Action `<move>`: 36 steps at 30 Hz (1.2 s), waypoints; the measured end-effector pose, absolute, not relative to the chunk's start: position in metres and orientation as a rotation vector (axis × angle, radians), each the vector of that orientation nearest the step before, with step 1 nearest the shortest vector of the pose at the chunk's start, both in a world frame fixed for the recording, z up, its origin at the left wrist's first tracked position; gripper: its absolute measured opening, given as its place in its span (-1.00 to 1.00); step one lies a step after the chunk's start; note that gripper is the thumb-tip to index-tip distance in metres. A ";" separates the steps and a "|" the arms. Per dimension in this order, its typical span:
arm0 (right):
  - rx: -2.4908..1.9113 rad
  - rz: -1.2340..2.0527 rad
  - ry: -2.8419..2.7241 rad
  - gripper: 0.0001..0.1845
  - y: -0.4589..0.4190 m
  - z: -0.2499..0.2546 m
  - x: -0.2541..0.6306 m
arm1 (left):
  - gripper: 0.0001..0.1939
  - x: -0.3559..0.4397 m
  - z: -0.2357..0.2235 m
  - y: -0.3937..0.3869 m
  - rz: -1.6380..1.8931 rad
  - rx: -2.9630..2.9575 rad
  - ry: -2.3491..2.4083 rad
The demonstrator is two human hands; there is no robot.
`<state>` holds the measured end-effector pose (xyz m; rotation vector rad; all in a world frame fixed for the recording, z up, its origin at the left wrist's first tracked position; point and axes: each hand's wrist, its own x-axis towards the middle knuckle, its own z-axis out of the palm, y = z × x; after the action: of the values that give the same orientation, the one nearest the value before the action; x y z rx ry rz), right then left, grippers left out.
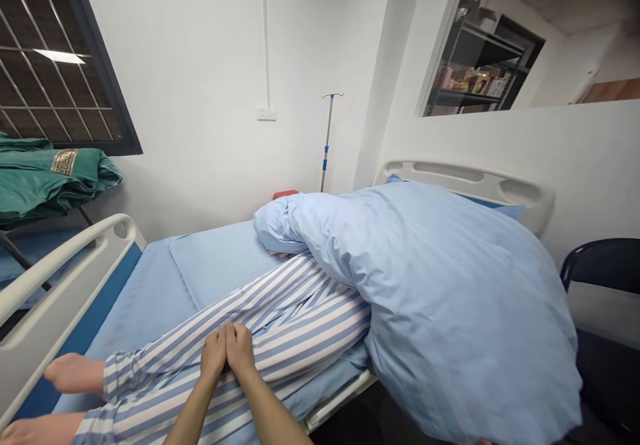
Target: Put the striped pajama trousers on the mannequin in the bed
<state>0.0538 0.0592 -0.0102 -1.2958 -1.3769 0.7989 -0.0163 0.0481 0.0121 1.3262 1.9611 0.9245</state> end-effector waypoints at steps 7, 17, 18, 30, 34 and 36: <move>-1.177 0.915 -1.195 -0.50 0.063 -0.005 0.059 | -0.69 0.011 0.055 0.065 1.236 1.147 1.649; -1.221 0.849 -1.249 -0.52 0.067 -0.014 0.061 | -0.64 0.005 0.003 0.044 1.162 1.371 1.933; -1.219 0.857 -1.250 -0.52 0.067 -0.014 0.061 | -0.64 0.005 0.001 0.041 1.134 1.394 1.956; -1.333 0.835 -1.399 -0.53 0.067 -0.005 0.068 | -0.63 0.008 0.006 0.043 1.005 1.458 2.065; -1.381 0.657 -1.649 -0.50 0.068 0.021 0.083 | -0.67 0.011 0.005 0.041 0.865 1.599 2.162; -1.336 0.604 -1.694 -0.49 0.068 0.034 0.088 | -0.71 0.013 0.005 0.041 0.802 1.650 2.189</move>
<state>0.0878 0.0681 0.0339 -1.3357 -1.6939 0.6036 0.0126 0.0406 0.0051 1.6496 2.1893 0.8016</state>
